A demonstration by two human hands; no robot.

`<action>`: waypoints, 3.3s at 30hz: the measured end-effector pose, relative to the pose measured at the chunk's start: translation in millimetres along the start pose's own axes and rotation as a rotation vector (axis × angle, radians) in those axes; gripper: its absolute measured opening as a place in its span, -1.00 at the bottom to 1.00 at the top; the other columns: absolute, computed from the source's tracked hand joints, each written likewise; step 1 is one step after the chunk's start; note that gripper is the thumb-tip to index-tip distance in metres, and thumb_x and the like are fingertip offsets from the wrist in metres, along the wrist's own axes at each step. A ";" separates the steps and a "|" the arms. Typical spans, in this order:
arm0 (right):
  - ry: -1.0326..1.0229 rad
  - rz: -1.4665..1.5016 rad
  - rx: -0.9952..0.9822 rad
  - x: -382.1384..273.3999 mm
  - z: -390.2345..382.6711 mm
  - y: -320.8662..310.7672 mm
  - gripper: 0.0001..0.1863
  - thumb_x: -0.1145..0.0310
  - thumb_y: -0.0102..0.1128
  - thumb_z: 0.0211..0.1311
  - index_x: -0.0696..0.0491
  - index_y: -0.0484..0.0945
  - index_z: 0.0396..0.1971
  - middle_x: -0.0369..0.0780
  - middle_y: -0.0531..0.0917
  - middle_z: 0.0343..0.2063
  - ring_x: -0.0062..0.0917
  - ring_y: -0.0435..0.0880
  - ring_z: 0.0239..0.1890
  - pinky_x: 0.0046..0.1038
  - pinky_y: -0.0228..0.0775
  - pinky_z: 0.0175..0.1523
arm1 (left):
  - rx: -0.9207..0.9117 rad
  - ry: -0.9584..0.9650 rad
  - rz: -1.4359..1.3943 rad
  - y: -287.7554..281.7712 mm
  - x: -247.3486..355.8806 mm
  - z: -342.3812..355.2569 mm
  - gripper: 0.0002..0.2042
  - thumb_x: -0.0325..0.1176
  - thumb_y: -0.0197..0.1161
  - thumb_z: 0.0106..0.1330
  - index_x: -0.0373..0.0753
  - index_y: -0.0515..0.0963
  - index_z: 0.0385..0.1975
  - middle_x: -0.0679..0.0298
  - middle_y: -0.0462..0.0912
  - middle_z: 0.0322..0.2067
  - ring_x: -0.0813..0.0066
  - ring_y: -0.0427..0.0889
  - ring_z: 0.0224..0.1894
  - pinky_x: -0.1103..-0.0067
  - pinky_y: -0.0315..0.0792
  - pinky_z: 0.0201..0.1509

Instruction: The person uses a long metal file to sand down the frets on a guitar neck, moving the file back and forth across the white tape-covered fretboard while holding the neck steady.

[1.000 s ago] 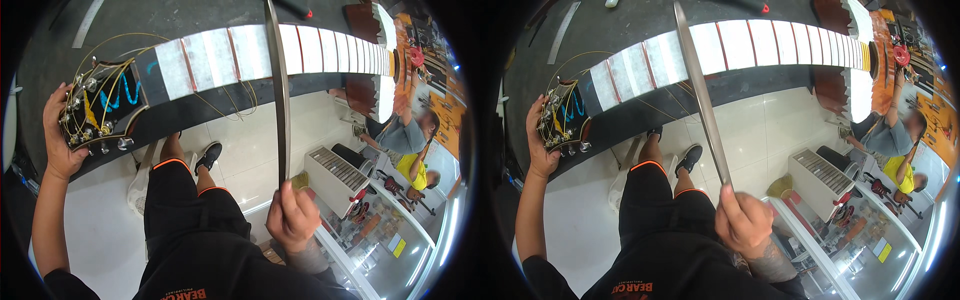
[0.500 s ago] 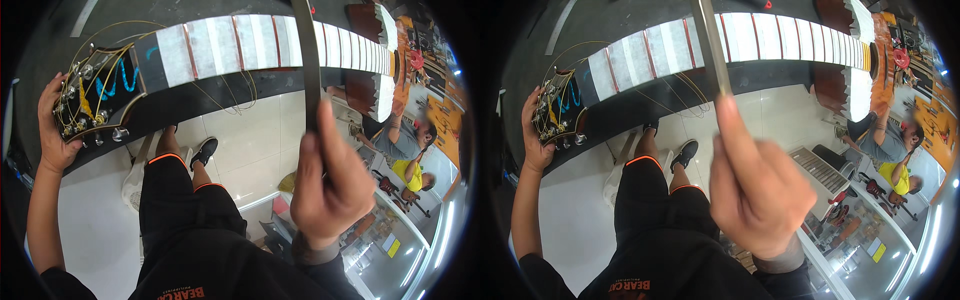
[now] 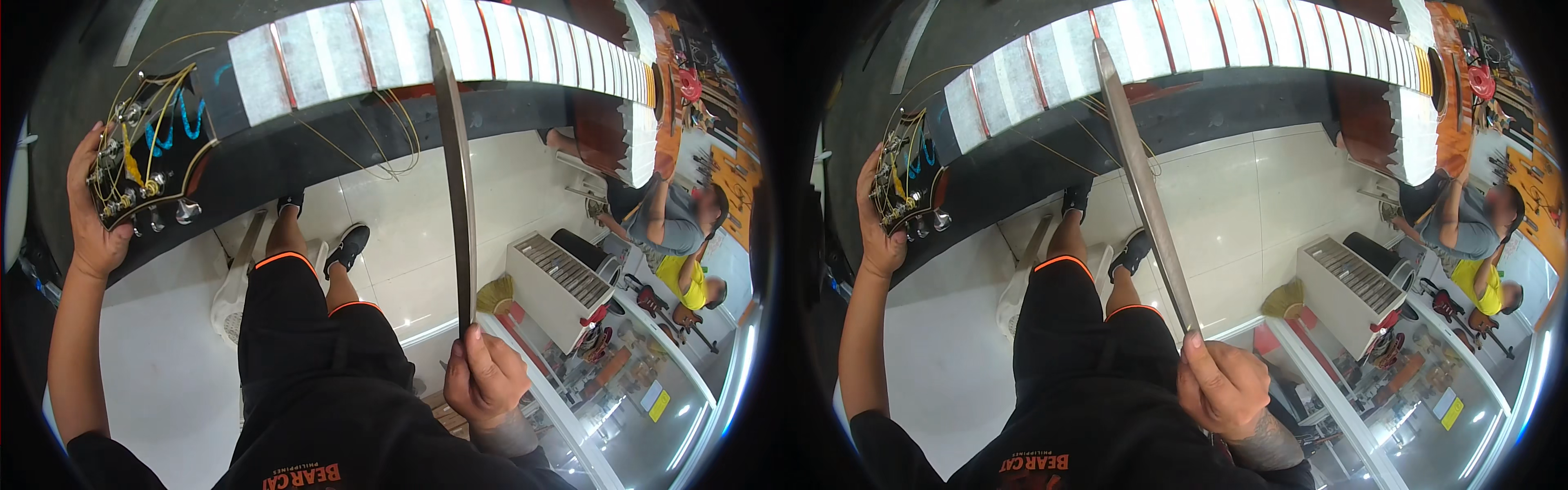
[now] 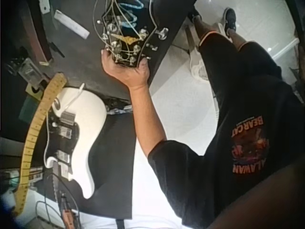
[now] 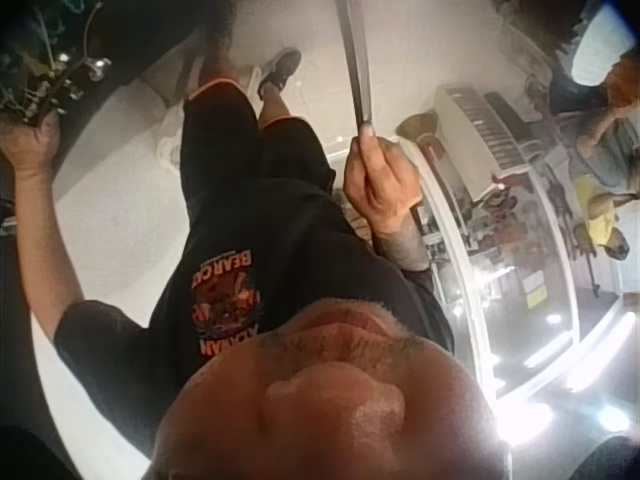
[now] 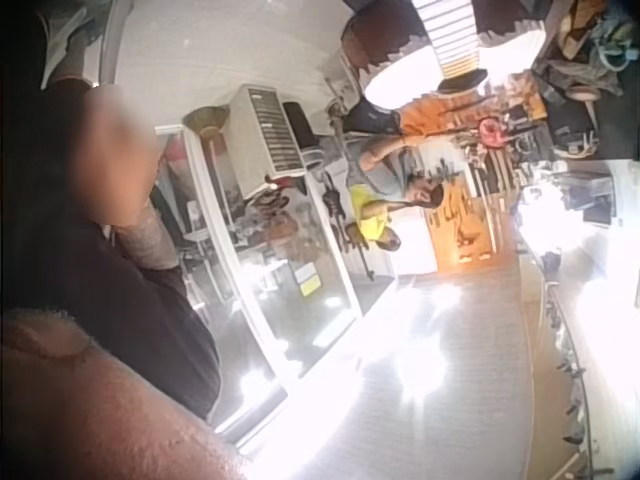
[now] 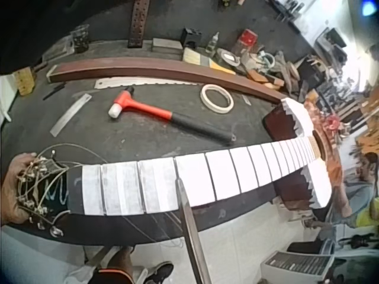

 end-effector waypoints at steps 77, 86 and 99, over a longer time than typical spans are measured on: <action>-0.006 0.003 -0.013 -2.3 -9.2 -0.6 -0.41 0.73 0.33 -0.11 0.14 0.59 0.05 -0.20 0.62 -0.54 -0.44 0.60 -0.61 -0.49 0.43 -0.53 | 0.002 0.002 0.028 -1.5 2.0 0.9 -0.07 0.47 0.05 0.18 -0.24 0.18 0.31 -0.08 0.30 0.30 -0.14 0.19 0.41 0.11 0.05 0.45; -0.042 -0.098 0.034 -12.7 46.3 4.5 -0.42 0.74 0.31 -0.09 0.14 0.60 0.06 -0.20 0.56 -0.60 -0.43 0.53 -0.66 -0.51 0.38 -0.52 | -0.024 -0.005 0.066 -0.5 7.1 6.9 -0.06 0.54 0.07 0.10 -0.21 0.25 0.23 -0.07 0.35 0.26 -0.19 0.25 0.36 0.03 0.02 0.44; -0.028 -0.048 0.036 -14.5 85.9 4.7 -0.47 0.74 0.28 0.00 0.13 0.62 0.06 -0.23 0.48 -0.65 -0.51 0.43 -0.68 -0.58 0.32 -0.49 | -0.023 -0.003 0.081 -2.5 6.3 6.1 -0.06 0.55 0.05 0.10 -0.19 0.24 0.22 -0.06 0.36 0.24 -0.19 0.26 0.35 0.03 0.02 0.44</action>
Point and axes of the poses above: each hand's wrist, its own z-axis towards the middle knuckle, its own y-axis out of the palm, x = y × z, the point moved 10 cm from there along z, towards the middle knuckle
